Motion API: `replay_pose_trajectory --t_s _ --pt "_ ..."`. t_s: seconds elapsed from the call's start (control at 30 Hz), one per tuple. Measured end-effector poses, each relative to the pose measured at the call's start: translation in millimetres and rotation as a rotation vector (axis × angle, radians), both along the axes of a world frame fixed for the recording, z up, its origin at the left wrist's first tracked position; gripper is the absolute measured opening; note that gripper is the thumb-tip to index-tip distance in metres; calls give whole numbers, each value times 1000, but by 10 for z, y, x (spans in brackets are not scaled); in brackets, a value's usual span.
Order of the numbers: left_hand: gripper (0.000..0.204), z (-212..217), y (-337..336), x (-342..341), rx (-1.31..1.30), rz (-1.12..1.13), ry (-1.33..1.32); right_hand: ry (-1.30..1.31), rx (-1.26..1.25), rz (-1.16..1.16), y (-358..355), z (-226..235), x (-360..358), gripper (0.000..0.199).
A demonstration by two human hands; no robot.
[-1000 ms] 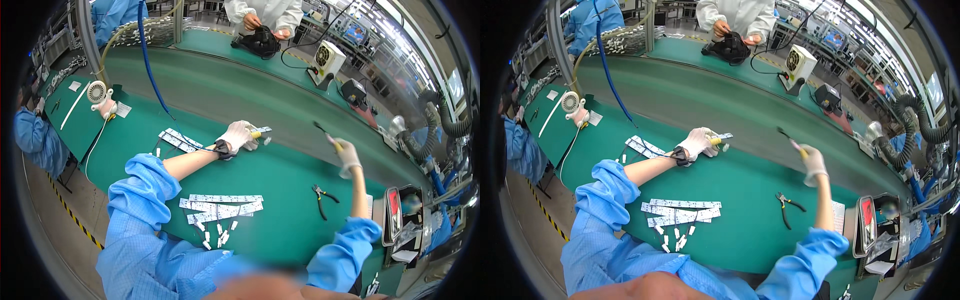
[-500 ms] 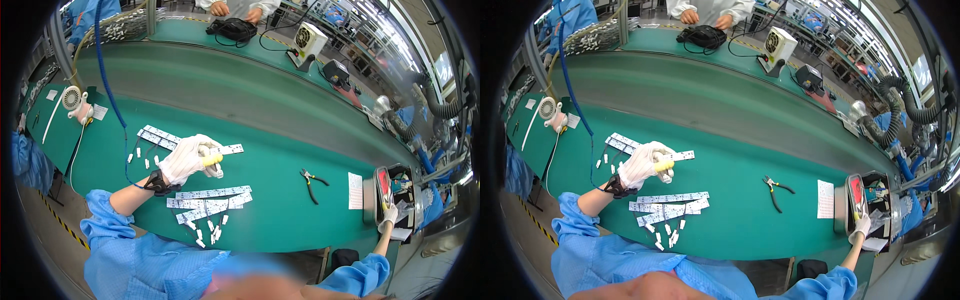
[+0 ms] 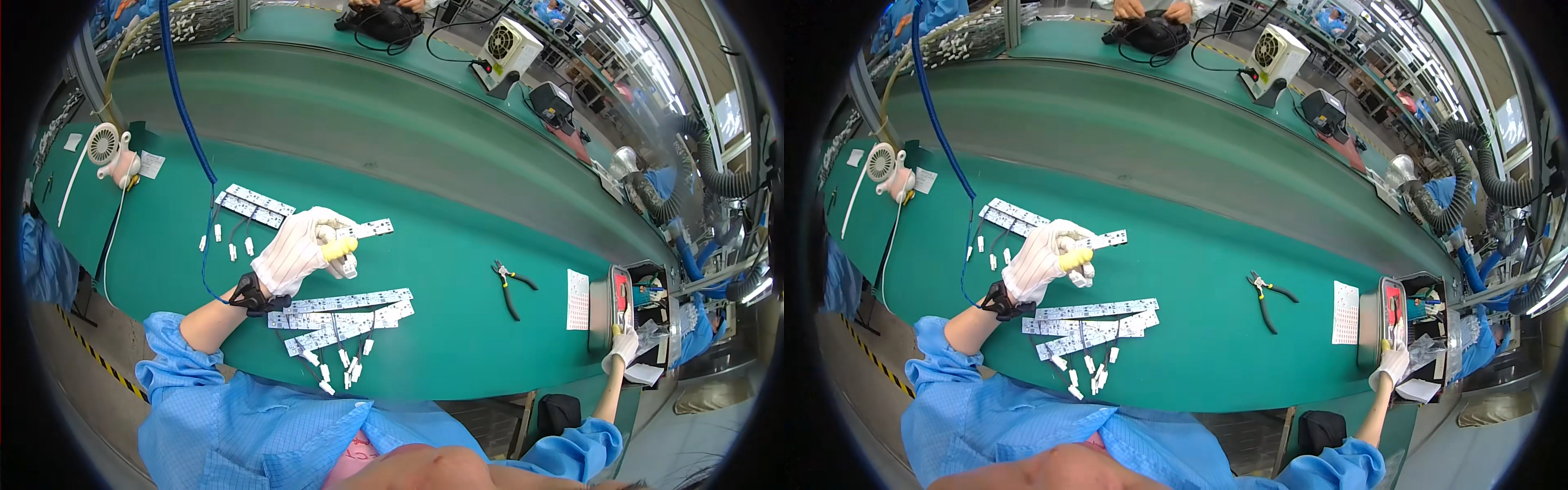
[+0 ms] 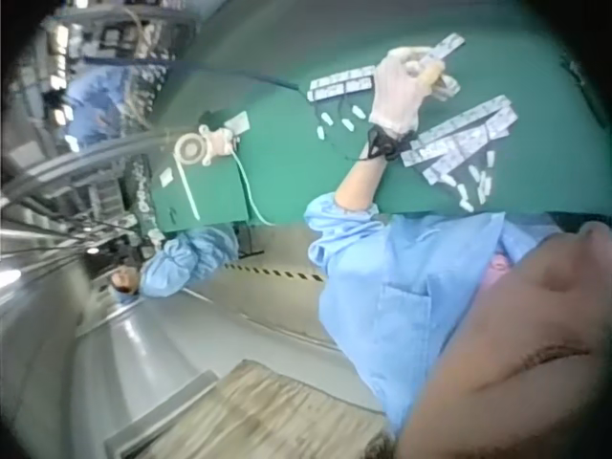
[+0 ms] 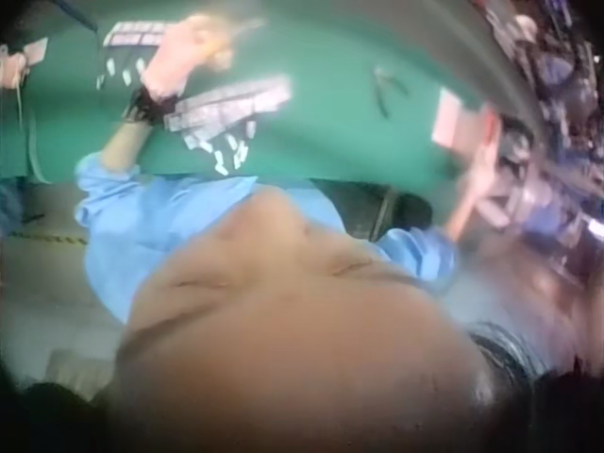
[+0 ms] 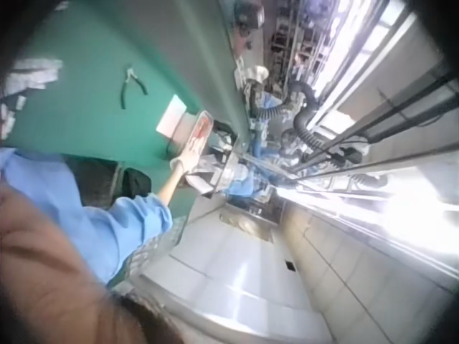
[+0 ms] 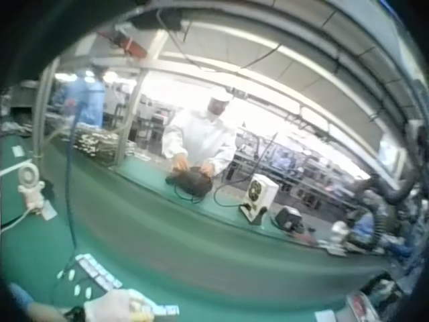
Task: The person cleans a circuit board with a brush, trims the connected wires on the circuit boards using wire cutters, and turns over and holds the boards by hand.
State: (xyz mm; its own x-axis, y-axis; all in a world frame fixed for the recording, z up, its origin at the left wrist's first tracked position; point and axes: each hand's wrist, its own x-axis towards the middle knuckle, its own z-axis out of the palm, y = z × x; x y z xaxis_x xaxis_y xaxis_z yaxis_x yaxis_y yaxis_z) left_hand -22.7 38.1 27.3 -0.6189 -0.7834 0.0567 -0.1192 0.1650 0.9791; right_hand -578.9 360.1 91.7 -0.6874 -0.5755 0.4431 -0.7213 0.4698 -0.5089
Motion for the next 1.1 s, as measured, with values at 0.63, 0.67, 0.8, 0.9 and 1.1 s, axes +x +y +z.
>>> replay_pose_trajectory --t_s 0.63,0.67,0.8,0.9,1.1 --pt "35 74 84 -100 412 102 239 308 989 -208 57 -120 -623 55" --pt "40 91 98 -133 375 149 177 339 920 -224 119 -184 -715 52" --pt "44 50 89 -130 208 166 44 361 846 -271 170 -354 -817 41" --pt "67 -54 53 -114 167 125 61 340 846 -318 276 -344 -829 34" --pt "82 -130 77 -106 121 129 46 334 869 -357 406 -364 -885 25"
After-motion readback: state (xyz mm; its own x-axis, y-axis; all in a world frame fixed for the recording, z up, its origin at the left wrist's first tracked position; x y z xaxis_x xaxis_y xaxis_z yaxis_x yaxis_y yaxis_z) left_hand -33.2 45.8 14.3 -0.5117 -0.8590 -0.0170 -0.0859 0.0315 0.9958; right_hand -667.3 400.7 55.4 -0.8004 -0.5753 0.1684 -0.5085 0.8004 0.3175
